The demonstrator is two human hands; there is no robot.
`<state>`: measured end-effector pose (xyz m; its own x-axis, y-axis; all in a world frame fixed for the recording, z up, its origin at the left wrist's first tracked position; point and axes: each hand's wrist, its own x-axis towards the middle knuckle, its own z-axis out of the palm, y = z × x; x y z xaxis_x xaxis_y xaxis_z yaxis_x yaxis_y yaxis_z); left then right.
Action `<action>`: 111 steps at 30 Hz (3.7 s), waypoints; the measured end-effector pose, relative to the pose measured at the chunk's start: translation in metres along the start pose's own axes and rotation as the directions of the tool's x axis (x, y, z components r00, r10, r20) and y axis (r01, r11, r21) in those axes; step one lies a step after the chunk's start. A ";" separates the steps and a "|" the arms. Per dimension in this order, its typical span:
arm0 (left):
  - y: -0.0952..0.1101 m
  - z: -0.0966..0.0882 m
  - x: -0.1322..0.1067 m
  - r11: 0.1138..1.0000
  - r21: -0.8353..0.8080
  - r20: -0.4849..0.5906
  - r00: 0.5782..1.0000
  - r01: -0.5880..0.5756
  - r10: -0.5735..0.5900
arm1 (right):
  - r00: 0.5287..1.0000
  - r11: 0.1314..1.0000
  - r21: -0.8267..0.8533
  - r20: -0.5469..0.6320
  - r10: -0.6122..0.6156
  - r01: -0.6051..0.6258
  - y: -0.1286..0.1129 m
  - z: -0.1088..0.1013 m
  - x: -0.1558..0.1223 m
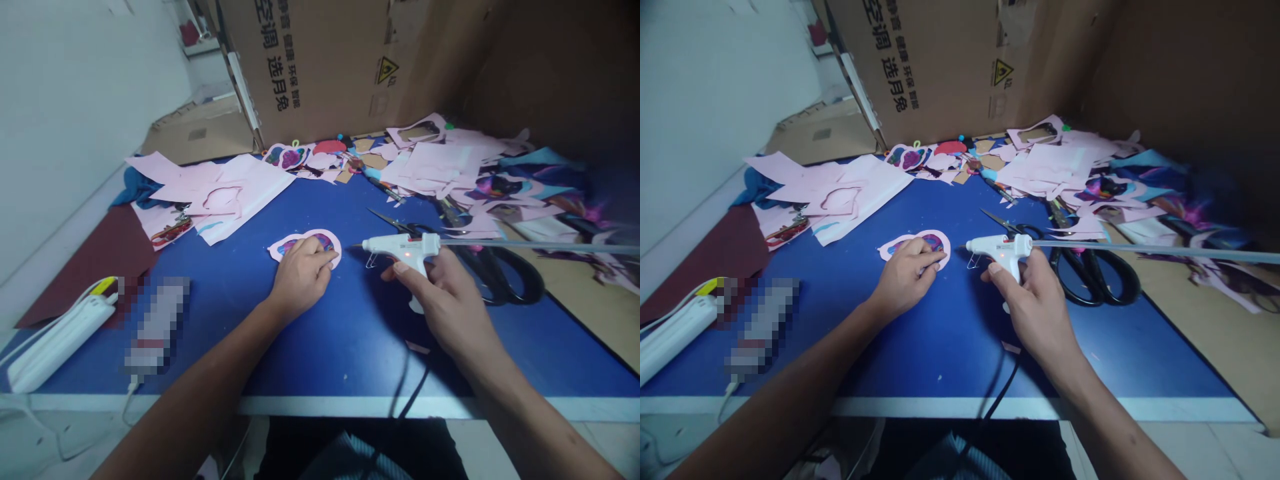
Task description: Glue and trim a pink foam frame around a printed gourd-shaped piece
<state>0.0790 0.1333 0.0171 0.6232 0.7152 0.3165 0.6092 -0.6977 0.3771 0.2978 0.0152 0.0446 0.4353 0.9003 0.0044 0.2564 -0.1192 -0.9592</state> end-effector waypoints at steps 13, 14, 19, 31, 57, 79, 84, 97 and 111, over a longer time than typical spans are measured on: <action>0.013 -0.010 -0.001 0.950 0.299 0.116 0.991 -0.095 0.063 | 1.000 1.000 0.010 -0.011 0.019 -0.019 -0.001 -0.002 -0.002; 0.013 -0.011 -0.001 0.947 0.305 0.115 0.991 -0.100 0.068 | 1.000 1.000 0.006 -0.014 0.017 -0.017 -0.001 -0.002 -0.001; 0.014 -0.021 -0.004 0.953 0.269 0.007 0.990 -0.141 0.144 | 1.000 1.000 0.005 -0.025 0.004 -0.004 -0.003 -0.003 -0.002; 0.038 -0.007 -0.018 0.927 0.286 0.143 0.968 -0.240 0.207 | 1.000 0.998 0.059 -0.032 -0.001 0.002 -0.001 -0.005 -0.002; 0.034 -0.013 -0.013 0.949 0.211 0.100 0.971 -0.232 0.216 | 0.998 0.997 0.082 -0.059 -0.002 0.006 -0.005 -0.006 -0.001; 0.033 -0.005 -0.015 0.987 0.146 0.165 0.985 -0.068 0.044 | 0.998 0.995 0.100 -0.066 0.000 0.006 -0.009 -0.005 -0.003; 0.036 -0.006 -0.015 0.986 0.152 0.190 0.981 -0.068 0.039 | 0.997 0.998 0.062 -0.080 -0.018 0.023 -0.011 -0.005 -0.003; 0.037 -0.009 -0.015 0.990 0.129 0.169 0.985 -0.052 0.030 | 0.995 0.999 0.047 -0.100 -0.007 0.012 -0.005 -0.004 -0.003; -0.047 -0.044 0.001 0.821 0.102 -0.110 0.827 0.561 -0.552 | 0.996 0.968 0.246 -0.063 0.071 -0.053 0.016 -0.004 0.011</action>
<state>0.0294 0.1688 0.0376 0.1253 0.9808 0.1495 0.9002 -0.1757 0.3984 0.3105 0.0213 0.0305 0.5055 0.8616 -0.0457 0.0131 -0.0606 -0.9981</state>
